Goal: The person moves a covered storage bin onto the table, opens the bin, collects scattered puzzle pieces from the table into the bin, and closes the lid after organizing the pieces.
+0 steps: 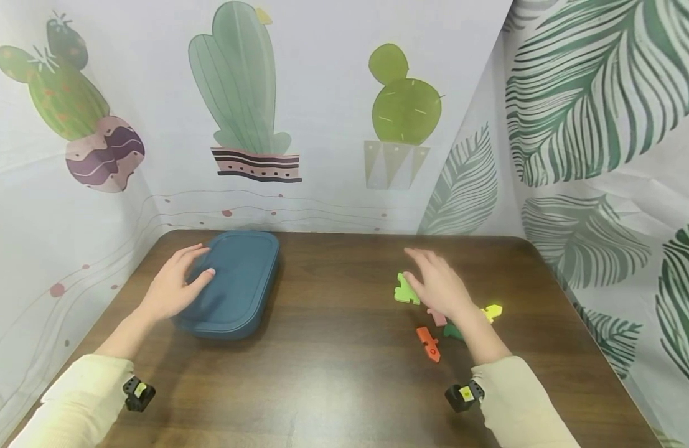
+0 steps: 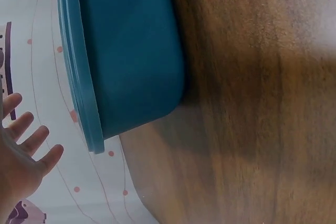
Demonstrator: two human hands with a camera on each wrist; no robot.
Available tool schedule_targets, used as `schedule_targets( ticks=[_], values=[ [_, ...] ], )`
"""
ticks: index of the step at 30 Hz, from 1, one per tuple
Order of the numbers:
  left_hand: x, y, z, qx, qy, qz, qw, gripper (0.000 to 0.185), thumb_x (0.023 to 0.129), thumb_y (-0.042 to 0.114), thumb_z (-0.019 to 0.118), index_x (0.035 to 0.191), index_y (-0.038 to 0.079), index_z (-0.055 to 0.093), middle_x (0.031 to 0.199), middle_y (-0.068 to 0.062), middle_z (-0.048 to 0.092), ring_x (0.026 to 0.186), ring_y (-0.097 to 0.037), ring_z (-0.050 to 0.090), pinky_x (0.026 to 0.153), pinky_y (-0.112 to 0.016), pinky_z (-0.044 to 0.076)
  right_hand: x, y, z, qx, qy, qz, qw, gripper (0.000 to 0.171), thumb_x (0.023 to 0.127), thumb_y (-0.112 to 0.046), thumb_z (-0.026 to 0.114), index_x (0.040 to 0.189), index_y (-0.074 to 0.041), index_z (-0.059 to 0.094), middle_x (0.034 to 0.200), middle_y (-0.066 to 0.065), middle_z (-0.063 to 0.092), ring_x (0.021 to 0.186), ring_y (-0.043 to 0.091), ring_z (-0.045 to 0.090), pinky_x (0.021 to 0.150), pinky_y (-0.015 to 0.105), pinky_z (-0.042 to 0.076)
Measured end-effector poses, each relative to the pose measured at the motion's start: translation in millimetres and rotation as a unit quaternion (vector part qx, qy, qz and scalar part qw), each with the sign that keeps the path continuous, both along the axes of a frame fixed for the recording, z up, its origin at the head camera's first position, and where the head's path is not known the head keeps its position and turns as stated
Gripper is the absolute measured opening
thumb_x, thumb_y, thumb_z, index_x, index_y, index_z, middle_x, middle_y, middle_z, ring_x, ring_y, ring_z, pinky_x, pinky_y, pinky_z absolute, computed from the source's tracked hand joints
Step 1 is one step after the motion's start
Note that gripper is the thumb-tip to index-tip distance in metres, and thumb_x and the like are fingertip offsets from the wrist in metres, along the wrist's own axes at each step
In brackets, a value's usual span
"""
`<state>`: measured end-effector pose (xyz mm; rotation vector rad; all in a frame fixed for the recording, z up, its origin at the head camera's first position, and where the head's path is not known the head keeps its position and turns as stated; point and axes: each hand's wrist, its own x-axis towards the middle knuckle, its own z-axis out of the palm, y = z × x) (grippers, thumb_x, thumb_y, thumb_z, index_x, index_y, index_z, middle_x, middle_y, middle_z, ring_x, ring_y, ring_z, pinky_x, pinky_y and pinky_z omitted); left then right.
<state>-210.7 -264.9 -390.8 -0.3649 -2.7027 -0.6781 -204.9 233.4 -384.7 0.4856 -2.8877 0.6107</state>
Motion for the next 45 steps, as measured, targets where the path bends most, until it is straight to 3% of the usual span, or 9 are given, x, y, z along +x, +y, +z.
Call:
schedule_targets(
  ticks=[7,11,15,18,25,34,45],
  values=[
    [-0.3,-4.9,-2.7,0.044,-0.012,0.01,0.9989,0.049,0.091,0.035,0.053,0.129,0.005,0.05,0.133,-0.018,0.045,0.116,-0.037,0.046,0.089,-0.056,0.039,-1.9,-8.9,-1.1,-0.026,0.004,0.005,1.0,0.05,0.092,-0.025,0.055,0.137,-0.01,0.041,0.131,0.018,0.047,0.112,0.036,0.051,0.086,0.056,0.044],
    [-1.2,-7.6,-5.2,0.069,-0.017,0.022,0.9972,0.044,0.092,0.032,0.053,0.127,0.005,0.051,0.127,-0.019,0.048,0.097,-0.034,0.053,0.076,-0.046,0.043,-3.0,-14.4,-1.5,-0.041,0.005,0.012,0.999,0.049,0.091,-0.024,0.056,0.136,-0.008,0.043,0.13,0.018,0.049,0.112,0.035,0.052,0.085,0.055,0.045],
    [-0.9,-9.9,-6.1,0.09,-0.026,0.033,0.9951,0.042,0.092,0.031,0.051,0.125,0.004,0.053,0.124,-0.018,0.051,0.096,-0.031,0.053,0.07,-0.036,0.041,-4.5,-19.7,-2.4,-0.056,0.007,0.01,0.998,0.048,0.091,-0.022,0.057,0.135,-0.008,0.044,0.126,0.017,0.053,0.111,0.033,0.053,0.083,0.053,0.046],
    [-0.8,-11.8,-6.7,0.099,-0.028,0.039,0.9939,0.041,0.093,0.03,0.051,0.123,0.004,0.054,0.122,-0.017,0.052,0.105,-0.031,0.052,0.071,-0.036,0.041,-4.9,-23.6,-3.5,-0.061,0.007,0.006,0.998,0.046,0.091,-0.024,0.056,0.134,-0.01,0.045,0.122,0.015,0.056,0.106,0.03,0.056,0.08,0.051,0.047],
    [-1.1,-14.9,-7.5,0.107,-0.027,0.058,0.9922,0.039,0.093,0.029,0.051,0.121,0.002,0.055,0.117,-0.017,0.055,0.1,-0.031,0.055,0.075,-0.04,0.044,-5.2,-34.1,-4.1,-0.088,-0.01,0.004,0.996,0.043,0.092,-0.024,0.054,0.132,-0.01,0.047,0.12,0.015,0.058,0.104,0.029,0.059,0.082,0.05,0.047],
    [-1.7,-16.8,-8.3,0.128,-0.021,0.075,0.9888,0.033,0.092,0.024,0.052,0.114,0.0,0.058,0.11,-0.018,0.06,0.098,-0.032,0.059,0.08,-0.047,0.049,-7.3,-50.8,-4.9,-0.109,0.015,0.009,0.994,0.036,0.09,-0.021,0.057,0.124,-0.009,0.055,0.11,0.012,0.065,0.095,0.024,0.064,0.08,0.048,0.047],
    [-2.8,-20.9,-11.1,0.134,-0.05,0.116,0.9829,0.035,0.092,0.029,0.05,0.113,0.002,0.059,0.103,-0.019,0.065,0.093,-0.031,0.062,0.074,-0.036,0.048,-10.1,-69.7,-9.0,-0.127,0.03,0.0,0.991,0.031,0.089,-0.022,0.059,0.118,-0.01,0.059,0.104,0.009,0.067,0.089,0.021,0.066,0.078,0.045,0.05]
  ],
)
